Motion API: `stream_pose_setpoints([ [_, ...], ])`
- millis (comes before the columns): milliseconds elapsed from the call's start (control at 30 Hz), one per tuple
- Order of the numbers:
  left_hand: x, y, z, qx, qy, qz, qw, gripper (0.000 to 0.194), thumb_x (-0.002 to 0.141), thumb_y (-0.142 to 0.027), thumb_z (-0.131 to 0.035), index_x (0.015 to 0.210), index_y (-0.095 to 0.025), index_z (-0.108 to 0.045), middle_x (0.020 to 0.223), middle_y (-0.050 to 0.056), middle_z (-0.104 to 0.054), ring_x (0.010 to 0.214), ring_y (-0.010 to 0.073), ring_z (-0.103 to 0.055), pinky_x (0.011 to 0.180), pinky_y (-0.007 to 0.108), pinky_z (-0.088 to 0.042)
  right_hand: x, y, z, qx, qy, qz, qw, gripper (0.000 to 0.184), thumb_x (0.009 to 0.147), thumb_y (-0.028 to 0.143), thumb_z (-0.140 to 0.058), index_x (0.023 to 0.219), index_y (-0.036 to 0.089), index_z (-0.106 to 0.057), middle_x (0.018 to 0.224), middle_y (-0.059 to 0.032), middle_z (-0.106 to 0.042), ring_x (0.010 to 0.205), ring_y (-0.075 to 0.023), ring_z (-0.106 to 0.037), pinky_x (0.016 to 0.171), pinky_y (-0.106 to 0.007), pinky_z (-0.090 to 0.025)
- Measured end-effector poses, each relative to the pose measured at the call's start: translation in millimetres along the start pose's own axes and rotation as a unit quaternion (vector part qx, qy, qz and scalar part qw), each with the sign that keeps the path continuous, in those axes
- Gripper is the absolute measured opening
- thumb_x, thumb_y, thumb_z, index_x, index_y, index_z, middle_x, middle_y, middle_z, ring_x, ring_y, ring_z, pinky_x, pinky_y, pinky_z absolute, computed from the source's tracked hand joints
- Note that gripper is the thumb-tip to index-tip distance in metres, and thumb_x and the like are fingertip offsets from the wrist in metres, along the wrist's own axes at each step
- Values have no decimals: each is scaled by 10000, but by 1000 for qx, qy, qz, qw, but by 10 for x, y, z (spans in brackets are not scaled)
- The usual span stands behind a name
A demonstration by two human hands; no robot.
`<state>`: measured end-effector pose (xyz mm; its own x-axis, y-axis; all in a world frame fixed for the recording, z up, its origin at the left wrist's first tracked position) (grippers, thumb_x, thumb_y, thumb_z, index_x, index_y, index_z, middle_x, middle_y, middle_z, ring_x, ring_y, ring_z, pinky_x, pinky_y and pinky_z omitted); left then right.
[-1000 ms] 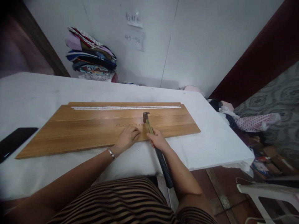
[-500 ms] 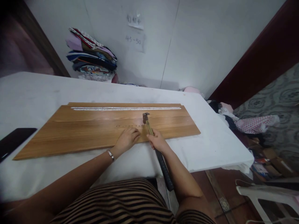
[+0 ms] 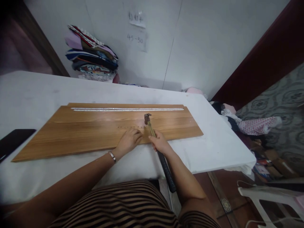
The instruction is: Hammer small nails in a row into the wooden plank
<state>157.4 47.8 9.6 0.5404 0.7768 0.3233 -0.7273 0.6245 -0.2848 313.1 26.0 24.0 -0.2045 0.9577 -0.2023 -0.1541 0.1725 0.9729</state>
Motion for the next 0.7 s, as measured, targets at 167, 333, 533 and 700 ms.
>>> stream_pose_setpoints([
  [167,4,-9,7,13,-6,-6,1000,233,981,-293,-530,959,-181,-733,992,97,-691,993,245,-600,896,413,-476,-9,13,-6,-15,8,-5,1000,235,791,401,-585,903,238,-457,363,135,-412,276,-95,-326,303,-202,-263],
  [333,6,-10,-2,17,-13,-13,1000,234,985,-297,-527,959,-179,-728,981,93,-695,971,237,-601,876,401,-478,-11,25,8,-15,-4,1,1000,242,788,412,-575,898,244,-439,363,139,-419,282,-98,-333,306,-202,-275],
  [533,2,-3,-8,21,-12,-13,1000,226,985,-298,-528,966,-185,-724,985,88,-692,982,237,-595,882,403,-472,7,-9,5,-2,1,-12,1000,250,788,418,-604,857,247,-435,362,136,-414,276,-92,-325,310,-204,-280],
  [700,3,-1,-7,8,-13,-13,1000,231,984,-291,-524,955,-186,-727,972,90,-685,970,238,-589,874,406,-470,8,-18,23,-9,-12,-16,1000,203,815,371,-590,888,242,-451,364,131,-425,277,-96,-330,306,-202,-283],
])
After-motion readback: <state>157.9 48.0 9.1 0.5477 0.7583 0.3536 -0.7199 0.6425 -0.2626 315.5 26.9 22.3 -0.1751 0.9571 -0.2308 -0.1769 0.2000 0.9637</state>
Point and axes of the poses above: each hand's wrist, its own x-axis towards the middle knuckle, its own z-axis out of the back of the hand, y = z × x, the point moved 6 cm from there along x, towards the middle knuckle
